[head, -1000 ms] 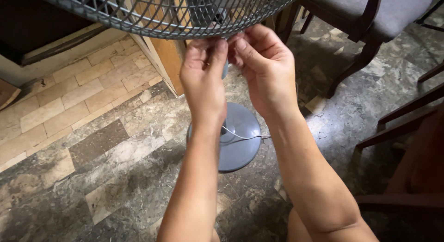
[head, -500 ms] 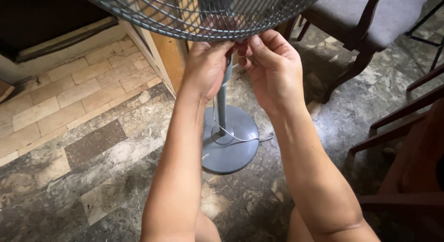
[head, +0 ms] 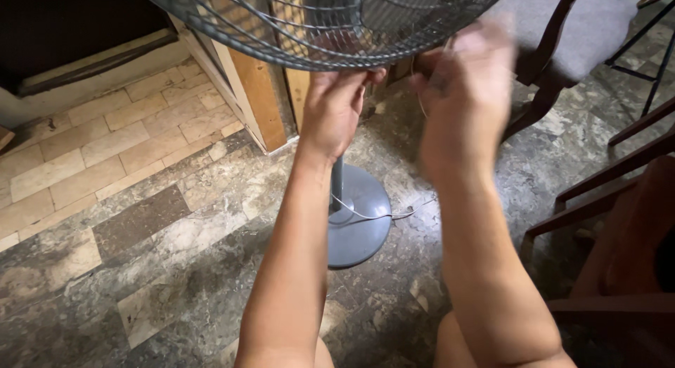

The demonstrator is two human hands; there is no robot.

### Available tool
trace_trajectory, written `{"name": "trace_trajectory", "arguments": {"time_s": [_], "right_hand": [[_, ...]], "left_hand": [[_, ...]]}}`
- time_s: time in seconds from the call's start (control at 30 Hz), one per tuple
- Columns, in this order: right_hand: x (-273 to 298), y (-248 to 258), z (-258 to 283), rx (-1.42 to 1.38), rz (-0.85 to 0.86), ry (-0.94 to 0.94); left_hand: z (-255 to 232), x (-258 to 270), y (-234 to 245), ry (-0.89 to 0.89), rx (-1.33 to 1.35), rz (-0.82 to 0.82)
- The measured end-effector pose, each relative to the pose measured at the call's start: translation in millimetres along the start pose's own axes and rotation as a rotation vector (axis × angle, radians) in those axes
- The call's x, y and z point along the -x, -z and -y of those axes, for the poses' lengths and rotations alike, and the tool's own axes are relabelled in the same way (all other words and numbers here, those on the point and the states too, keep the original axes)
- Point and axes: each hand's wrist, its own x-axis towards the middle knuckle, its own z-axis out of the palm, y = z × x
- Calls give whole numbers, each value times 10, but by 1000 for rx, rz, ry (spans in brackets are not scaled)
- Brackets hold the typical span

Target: The person kneels in front of a standing fan and repeatedly attempts to secure the front grill by hand. They manipulate a small plastic clip or fastener around the grill's edge, trying to snap it into place. The person adjusts the grill's position and repositions their hands multiple times, but the clip does not appear to fully secure.

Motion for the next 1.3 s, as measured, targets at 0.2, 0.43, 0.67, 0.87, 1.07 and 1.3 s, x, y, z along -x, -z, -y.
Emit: {"name": "trace_trajectory", "arguments": {"time_s": [0.2, 0.43, 0.67, 0.87, 1.07, 1.3], "right_hand": [[-281, 96, 227, -105, 222, 76], [-386, 22, 368, 12, 271, 95], [-392, 97, 276, -84, 264, 73], [-375, 134, 284, -86, 283, 65], [-319, 134, 305, -109, 314, 84], [-326, 94, 365, -191, 315, 25]], "left_hand": [[88, 25, -54, -4, -184, -55], [333, -92, -132, -31, -176, -184], [-11, -53, -82, 208, -217, -117], [-45, -78, -62, 109, -202, -99], [110, -16, -103, 105, -193, -190], [-236, 100, -334, 155, 96, -126]]}}
